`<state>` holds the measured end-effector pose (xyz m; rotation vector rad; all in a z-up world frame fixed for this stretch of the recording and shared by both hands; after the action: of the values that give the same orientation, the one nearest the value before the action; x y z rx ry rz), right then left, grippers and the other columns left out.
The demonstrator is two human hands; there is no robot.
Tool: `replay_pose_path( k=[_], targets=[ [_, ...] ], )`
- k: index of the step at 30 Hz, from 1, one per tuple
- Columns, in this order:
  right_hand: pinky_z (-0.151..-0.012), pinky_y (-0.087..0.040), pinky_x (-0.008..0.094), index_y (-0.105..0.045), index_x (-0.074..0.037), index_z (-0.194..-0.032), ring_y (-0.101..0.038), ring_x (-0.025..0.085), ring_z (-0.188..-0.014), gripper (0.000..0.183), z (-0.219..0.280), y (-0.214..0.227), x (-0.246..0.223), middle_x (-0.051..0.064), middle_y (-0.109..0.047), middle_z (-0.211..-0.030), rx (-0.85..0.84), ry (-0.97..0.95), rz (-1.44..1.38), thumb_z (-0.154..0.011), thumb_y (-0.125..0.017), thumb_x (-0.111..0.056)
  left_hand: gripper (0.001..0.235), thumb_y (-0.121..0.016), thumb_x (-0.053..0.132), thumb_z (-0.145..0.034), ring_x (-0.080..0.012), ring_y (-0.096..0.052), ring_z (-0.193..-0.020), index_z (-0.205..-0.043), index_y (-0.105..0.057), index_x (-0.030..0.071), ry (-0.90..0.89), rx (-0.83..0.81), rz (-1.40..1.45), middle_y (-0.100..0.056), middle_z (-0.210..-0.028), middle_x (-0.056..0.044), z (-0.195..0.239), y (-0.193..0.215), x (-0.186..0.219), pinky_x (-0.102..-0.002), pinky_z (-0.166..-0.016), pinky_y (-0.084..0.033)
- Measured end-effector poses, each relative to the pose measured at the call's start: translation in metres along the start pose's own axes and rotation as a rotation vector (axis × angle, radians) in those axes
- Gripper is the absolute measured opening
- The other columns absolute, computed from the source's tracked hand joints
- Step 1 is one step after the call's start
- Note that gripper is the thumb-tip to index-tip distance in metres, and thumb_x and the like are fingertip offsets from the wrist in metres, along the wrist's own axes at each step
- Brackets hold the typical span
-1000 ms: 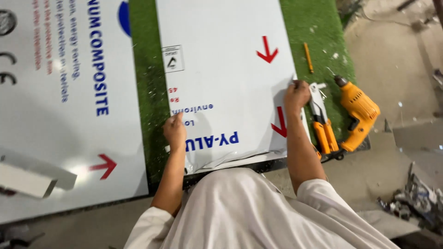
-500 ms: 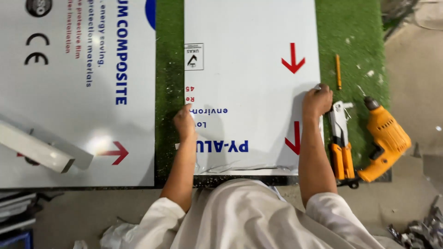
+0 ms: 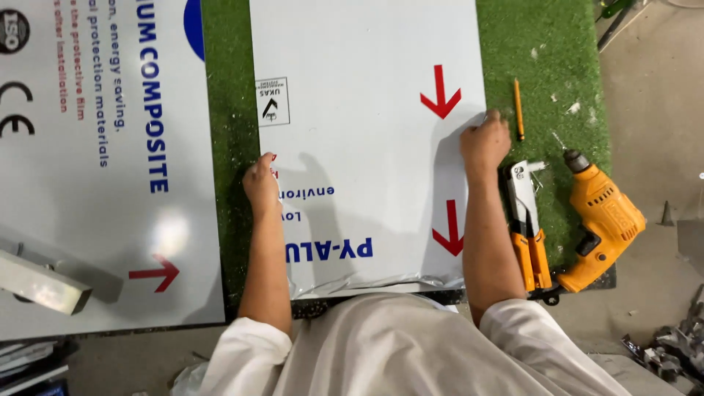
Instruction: Measuring and cutting an aluminum composite panel using a utility knife and straight edge, then peeling the protective film.
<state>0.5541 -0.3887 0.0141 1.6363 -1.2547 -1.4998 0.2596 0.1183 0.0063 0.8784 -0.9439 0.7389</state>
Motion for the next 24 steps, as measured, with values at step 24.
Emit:
replay_pose_path(
  k=[24],
  targets=[
    [-0.068, -0.058, 0.046, -0.067, -0.014, -0.113, -0.070, 0.032, -0.074, 0.036, -0.003, 0.050, -0.036, 0.009, -0.065, -0.082, 0.170, -0.095, -0.468, -0.077, -0.065, -0.007, 0.036, -0.081, 0.037, -0.084, -0.0214, -0.068, -0.097, -0.106, -0.078, 0.010, -0.073, 0.016, -0.070, -0.073, -0.100, -0.014, -0.016, -0.030, 0.059, -0.039, -0.091, -0.052]
  ],
)
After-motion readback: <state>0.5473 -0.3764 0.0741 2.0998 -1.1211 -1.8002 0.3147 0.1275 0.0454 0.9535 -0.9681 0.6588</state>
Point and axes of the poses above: each hand's wrist, its own z-axis away from the middle knuckle, its own y-axis out of the back of the hand, x = y × z, the point moved 10 cm from there along -z, towards the middle knuckle
